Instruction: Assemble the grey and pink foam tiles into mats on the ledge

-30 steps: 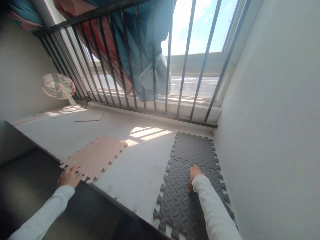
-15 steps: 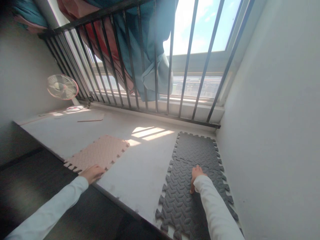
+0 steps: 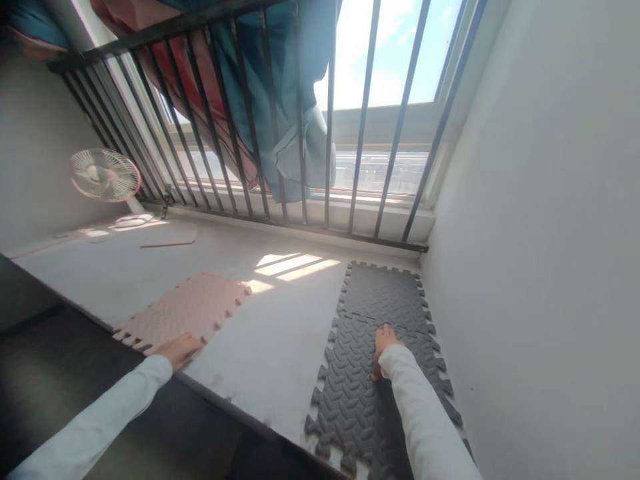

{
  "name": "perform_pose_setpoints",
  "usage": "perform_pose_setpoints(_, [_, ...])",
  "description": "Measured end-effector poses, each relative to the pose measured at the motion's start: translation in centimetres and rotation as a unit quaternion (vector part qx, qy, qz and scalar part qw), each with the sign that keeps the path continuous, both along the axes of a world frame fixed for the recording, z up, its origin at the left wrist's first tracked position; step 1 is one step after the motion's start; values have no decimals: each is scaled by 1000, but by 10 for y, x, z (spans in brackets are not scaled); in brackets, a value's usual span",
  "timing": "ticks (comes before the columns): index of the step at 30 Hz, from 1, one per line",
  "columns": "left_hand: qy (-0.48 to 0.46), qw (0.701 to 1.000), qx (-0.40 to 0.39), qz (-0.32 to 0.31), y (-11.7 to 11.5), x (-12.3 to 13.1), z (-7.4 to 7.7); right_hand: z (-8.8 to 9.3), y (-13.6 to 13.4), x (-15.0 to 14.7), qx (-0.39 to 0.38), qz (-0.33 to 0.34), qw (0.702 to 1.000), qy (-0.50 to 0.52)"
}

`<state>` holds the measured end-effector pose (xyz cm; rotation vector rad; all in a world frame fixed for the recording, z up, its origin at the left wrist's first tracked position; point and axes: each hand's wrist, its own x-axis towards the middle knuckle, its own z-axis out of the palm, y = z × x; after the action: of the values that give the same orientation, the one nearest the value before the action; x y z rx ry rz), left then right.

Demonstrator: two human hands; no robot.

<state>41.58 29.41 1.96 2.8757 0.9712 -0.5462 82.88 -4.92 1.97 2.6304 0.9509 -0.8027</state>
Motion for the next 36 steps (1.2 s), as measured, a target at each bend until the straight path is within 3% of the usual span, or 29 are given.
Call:
perform_pose_setpoints(3, [29,999,15,6,-5,4,1,4,-12,-4,23,-8,1000,5])
perform_pose_setpoints(7, [65,996,56,24,-24,25,14,14,-34,-26,59,-57,996,-33])
perform_pose_setpoints(10, [7,996,85,-18,-52,64,27,27,-50,-53,104,-44,989,-99])
perform_pose_setpoints(14, [-109,992,15,-64,-101,145,35,47,-70,-82,92,-82,988,-96])
perform_pose_setpoints(19, [-132,987,-76,-49,-146,248,22,50,-87,-95,15,-141,989,-50])
perform_pose_setpoints(24, [-143,987,-73,-19,-165,314,6,36,-86,-98,-16,-129,990,-54])
perform_pose_setpoints(29, [-148,986,-81,10,-179,351,-5,30,-83,-97,-11,-135,989,-53])
perform_pose_setpoints(36, [-177,977,-98,64,-189,371,-12,27,-80,-91,-20,-139,990,-32])
